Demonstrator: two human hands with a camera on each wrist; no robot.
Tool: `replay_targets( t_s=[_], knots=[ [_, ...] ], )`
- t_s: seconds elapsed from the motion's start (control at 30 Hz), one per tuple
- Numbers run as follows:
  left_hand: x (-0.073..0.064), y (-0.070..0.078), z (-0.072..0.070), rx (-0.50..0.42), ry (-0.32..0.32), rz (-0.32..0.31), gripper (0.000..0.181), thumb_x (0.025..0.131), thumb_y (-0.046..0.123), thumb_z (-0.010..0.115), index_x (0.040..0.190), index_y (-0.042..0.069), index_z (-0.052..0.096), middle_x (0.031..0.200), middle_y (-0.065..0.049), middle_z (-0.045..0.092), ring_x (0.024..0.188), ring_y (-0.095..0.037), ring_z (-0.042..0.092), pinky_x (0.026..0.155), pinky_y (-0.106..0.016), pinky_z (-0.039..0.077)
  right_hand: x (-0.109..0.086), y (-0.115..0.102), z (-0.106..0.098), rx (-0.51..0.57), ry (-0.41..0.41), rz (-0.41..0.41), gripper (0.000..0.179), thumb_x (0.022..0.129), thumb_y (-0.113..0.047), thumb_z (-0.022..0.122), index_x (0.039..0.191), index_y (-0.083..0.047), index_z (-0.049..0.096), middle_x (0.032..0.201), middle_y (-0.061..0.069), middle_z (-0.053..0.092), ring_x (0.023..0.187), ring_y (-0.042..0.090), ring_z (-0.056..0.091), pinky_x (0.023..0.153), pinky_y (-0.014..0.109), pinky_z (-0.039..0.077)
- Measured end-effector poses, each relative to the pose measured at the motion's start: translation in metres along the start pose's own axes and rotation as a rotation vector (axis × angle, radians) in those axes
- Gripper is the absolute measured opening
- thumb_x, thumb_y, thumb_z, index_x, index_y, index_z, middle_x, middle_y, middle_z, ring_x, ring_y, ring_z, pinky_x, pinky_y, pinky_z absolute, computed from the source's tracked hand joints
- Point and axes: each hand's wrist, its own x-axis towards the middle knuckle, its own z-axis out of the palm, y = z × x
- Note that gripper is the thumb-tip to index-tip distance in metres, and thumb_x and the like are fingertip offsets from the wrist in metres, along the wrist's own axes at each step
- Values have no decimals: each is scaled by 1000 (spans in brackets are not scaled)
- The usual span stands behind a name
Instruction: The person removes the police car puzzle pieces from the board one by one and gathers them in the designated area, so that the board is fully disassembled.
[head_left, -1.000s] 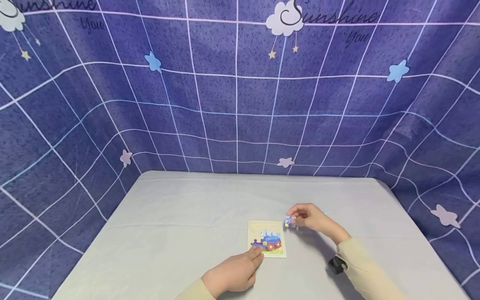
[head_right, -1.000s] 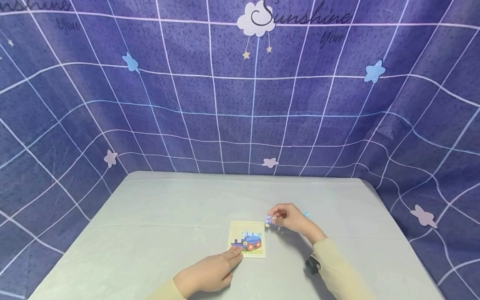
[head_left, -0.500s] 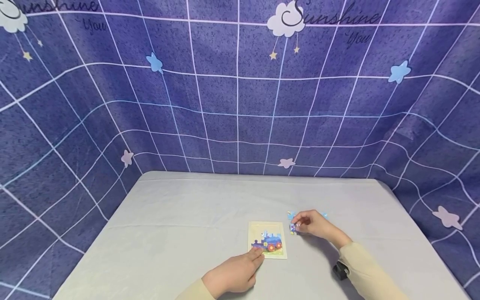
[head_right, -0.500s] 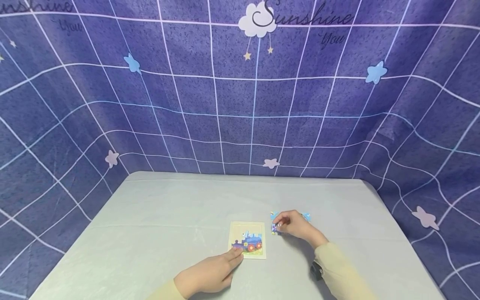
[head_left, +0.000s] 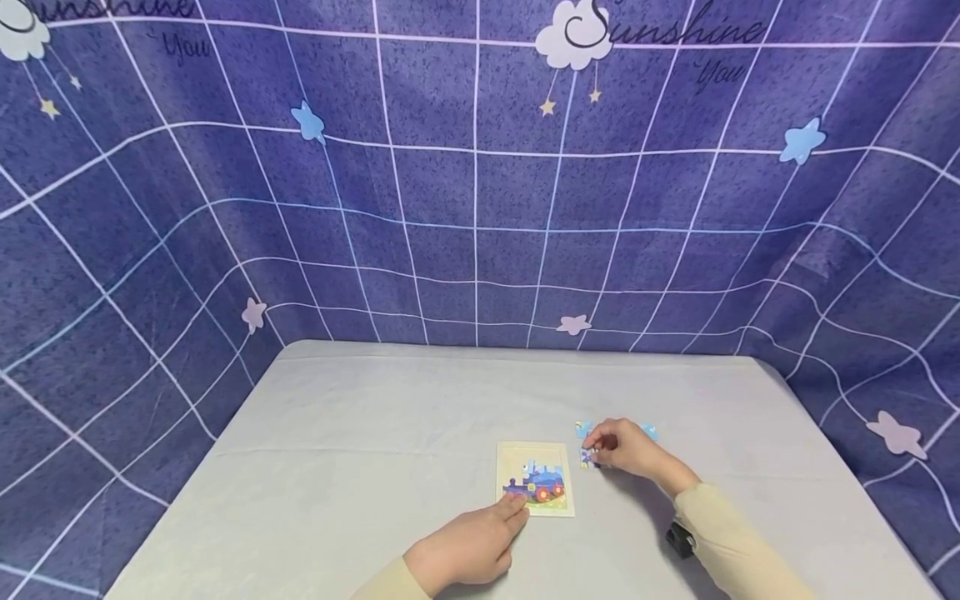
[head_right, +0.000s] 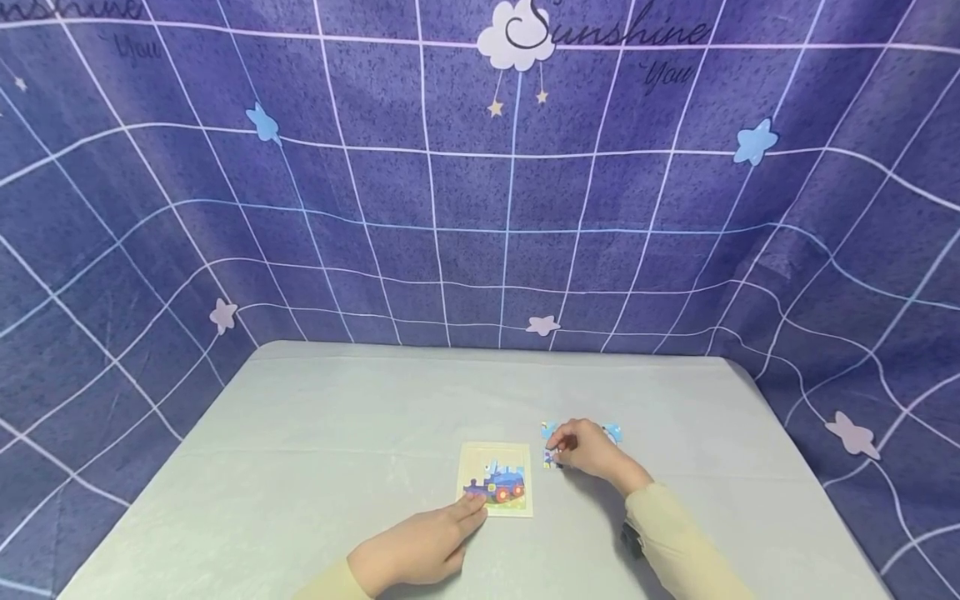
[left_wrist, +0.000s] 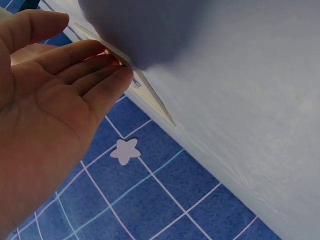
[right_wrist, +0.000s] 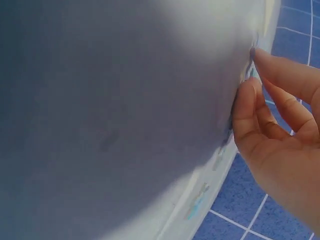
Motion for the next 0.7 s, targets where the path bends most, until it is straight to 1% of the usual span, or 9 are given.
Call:
replay_targets(
  t_s=[0.13, 0.23, 0.37, 0.47, 0.57, 0.7],
  knots=[
    [0, 0, 0, 3, 6, 1, 48, 91, 18, 57, 136, 0, 53, 143, -14, 48, 135, -20, 42, 106, -28, 39, 2, -8, 2, -20, 26, -41, 16, 77, 8, 69, 92, 2, 71, 83, 8, 63, 71, 8, 53, 63, 21, 49],
    [-1, 0, 0, 1, 3, -5, 48, 91, 19, 57, 135, 0, 53, 143, -14, 48, 135, -21, 42, 106, -28, 39, 7, -18, 7, 0, 18, -69, 16, 78, 4, 71, 94, 2, 71, 85, 9, 65, 75, 10, 57, 69, 23, 51],
    [0, 0, 0, -6, 0, -14, 49, 91, 19, 58, 136, 1, 53, 143, -14, 48, 135, -20, 42, 106, -28, 39, 14, -32, 18, 72, -47, -71, 19, 80, 1, 70, 99, 4, 69, 88, 11, 68, 77, 12, 60, 72, 24, 52],
    [0, 0, -1, -3, 6, -15, 49, 91, 19, 59, 136, 1, 53, 142, -14, 49, 134, -20, 43, 105, -28, 40, 20, -40, 28, 103, -106, -63, 23, 81, 0, 70, 103, 5, 68, 90, 13, 68, 77, 12, 60, 71, 23, 52],
    [1, 0, -1, 10, 12, -9, 49, 90, 20, 60, 135, 1, 53, 142, -15, 49, 133, -21, 44, 104, -28, 41, 24, -44, 38, 106, -153, -69, 26, 81, 1, 71, 107, 5, 67, 93, 15, 68, 76, 11, 59, 71, 22, 52],
    [0, 0, 0, 19, 15, -2, 49, 90, 20, 60, 135, 1, 54, 142, -15, 49, 133, -21, 44, 104, -28, 41, 27, -45, 47, 101, -177, -59, 30, 79, 3, 72, 108, 6, 66, 92, 14, 66, 72, 10, 57, 67, 21, 51]
  ],
)
